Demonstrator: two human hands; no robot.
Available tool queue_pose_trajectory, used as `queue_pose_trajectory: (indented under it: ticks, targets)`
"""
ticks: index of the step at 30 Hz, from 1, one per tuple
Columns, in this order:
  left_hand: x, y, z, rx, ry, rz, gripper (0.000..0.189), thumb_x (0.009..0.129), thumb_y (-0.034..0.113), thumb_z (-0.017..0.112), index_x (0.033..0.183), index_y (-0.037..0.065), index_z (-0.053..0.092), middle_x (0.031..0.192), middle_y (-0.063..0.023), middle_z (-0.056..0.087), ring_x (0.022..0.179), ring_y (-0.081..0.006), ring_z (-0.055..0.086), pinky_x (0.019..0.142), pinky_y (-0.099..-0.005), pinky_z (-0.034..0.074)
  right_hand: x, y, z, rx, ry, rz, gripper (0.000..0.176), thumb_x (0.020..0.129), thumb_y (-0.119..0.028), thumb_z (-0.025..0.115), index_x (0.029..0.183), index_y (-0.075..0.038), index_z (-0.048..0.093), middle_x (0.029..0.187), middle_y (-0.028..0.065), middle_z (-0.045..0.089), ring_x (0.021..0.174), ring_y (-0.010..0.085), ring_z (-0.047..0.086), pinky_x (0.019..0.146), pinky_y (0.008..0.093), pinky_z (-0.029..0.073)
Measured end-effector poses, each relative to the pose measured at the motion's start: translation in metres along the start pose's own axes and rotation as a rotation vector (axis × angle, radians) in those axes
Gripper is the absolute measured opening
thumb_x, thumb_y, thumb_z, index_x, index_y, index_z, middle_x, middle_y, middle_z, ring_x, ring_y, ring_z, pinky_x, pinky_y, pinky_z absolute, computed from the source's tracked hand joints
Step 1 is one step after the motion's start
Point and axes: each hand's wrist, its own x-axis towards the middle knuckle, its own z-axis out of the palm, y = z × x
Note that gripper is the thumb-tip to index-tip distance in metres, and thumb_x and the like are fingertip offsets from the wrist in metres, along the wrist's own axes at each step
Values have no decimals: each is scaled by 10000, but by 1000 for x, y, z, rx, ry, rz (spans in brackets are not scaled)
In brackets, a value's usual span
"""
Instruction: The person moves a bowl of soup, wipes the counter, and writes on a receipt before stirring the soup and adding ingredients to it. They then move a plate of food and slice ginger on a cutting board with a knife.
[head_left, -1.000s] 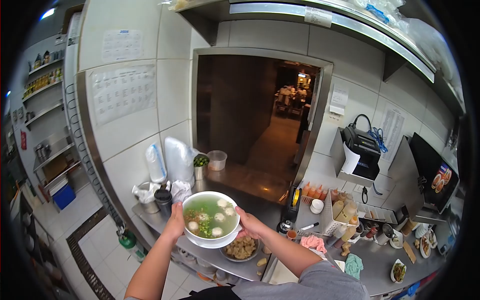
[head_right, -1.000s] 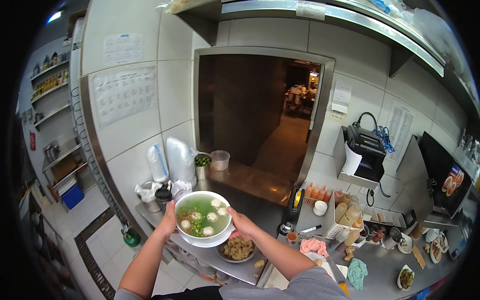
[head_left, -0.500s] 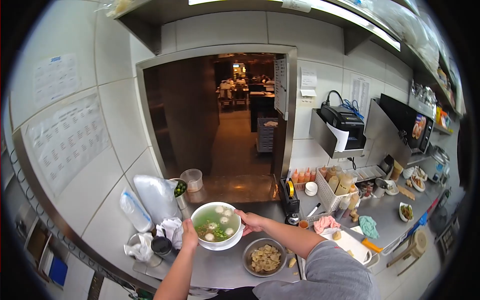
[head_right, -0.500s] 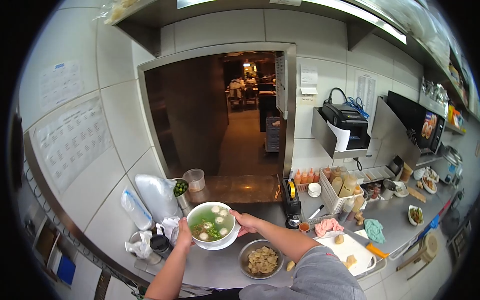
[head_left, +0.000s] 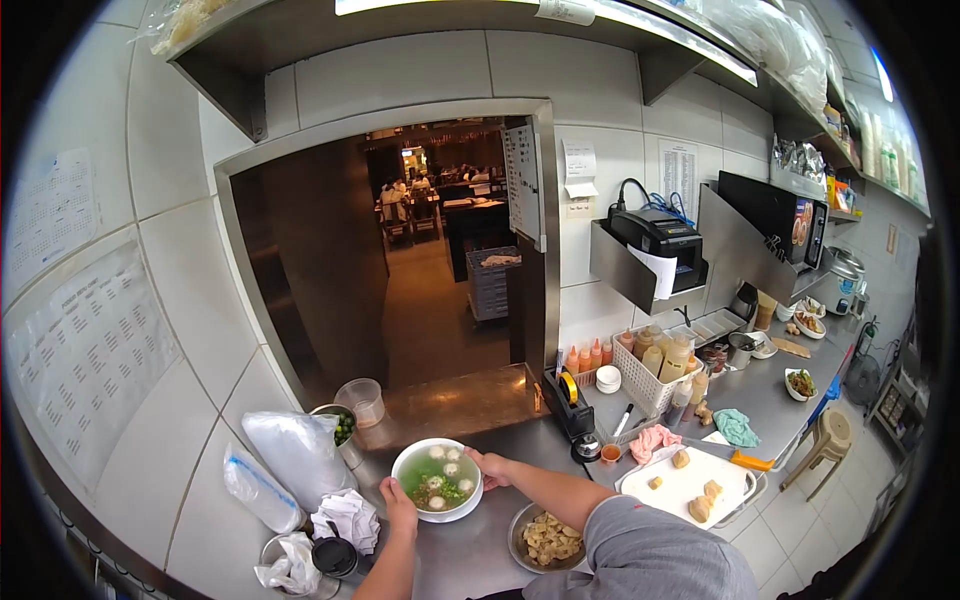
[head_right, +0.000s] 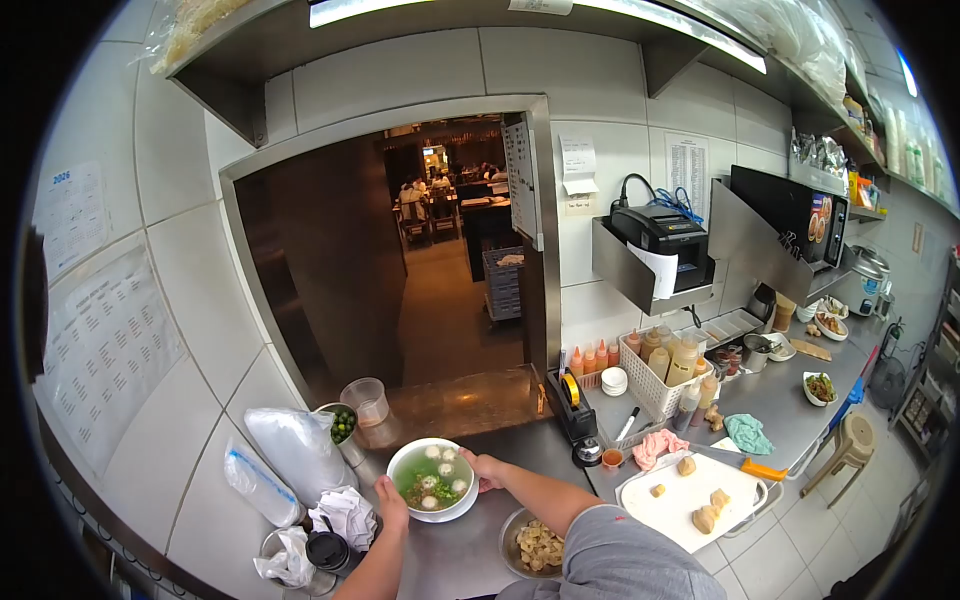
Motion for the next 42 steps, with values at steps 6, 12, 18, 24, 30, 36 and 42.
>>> queue_pose_trajectory:
  ticks: [6,12,18,24,30,36,42]
  targets:
    - [5,-29,7,13,3,-37,419,1047,427,305,1294,110,427,1228,-195,560,1125,-335,552,960,-396,410,10,6,7,78,31,5,677,932,-714,321,1262,-187,590,1053,66,664,907,186,648,791,382,527]
    - [7,-44,11,-9,33,-67,444,1040,453,317,1311,112,405,1244,-212,550,1135,-349,548,963,-410,408,7,2,13,118,65,14,669,941,-705,302,1366,-226,496,1175,61,619,987,187,628,884,416,505]
    - [6,-58,16,-68,149,-155,531,1025,501,330,1360,89,308,1241,-277,528,1128,-375,547,963,-422,412,-7,-11,7,-121,349,-57,755,956,-656,355,1451,-86,385,1382,173,494,1264,272,488,1047,419,398]
    - [-10,-88,-1,-393,117,-215,491,1014,486,397,1346,142,281,1117,-191,574,907,-252,599,676,-357,486,-181,-13,-56,48,293,-501,715,973,-590,426,1479,-95,322,1380,110,481,1159,228,523,900,408,493]
    - [-42,-102,-3,5,175,101,514,1033,429,406,1333,19,331,1188,-172,478,996,-241,503,867,-344,428,-381,94,-213,535,512,-655,521,977,-465,497,1344,-97,452,1173,70,591,953,175,617,806,371,517]
    - [-97,-77,-5,168,342,108,567,1014,407,478,1341,-43,367,1329,-239,481,1167,-315,505,1009,-413,407,-495,269,-436,1110,1089,-636,259,976,-253,503,1167,-90,566,895,39,587,775,155,577,668,293,489]
    - [-237,4,43,513,630,201,537,979,350,565,1327,-23,398,1261,-262,521,1029,-358,600,874,-418,509,-541,464,-709,1129,1595,-373,220,964,-241,486,1052,-49,549,793,66,585,651,185,563,577,309,491]
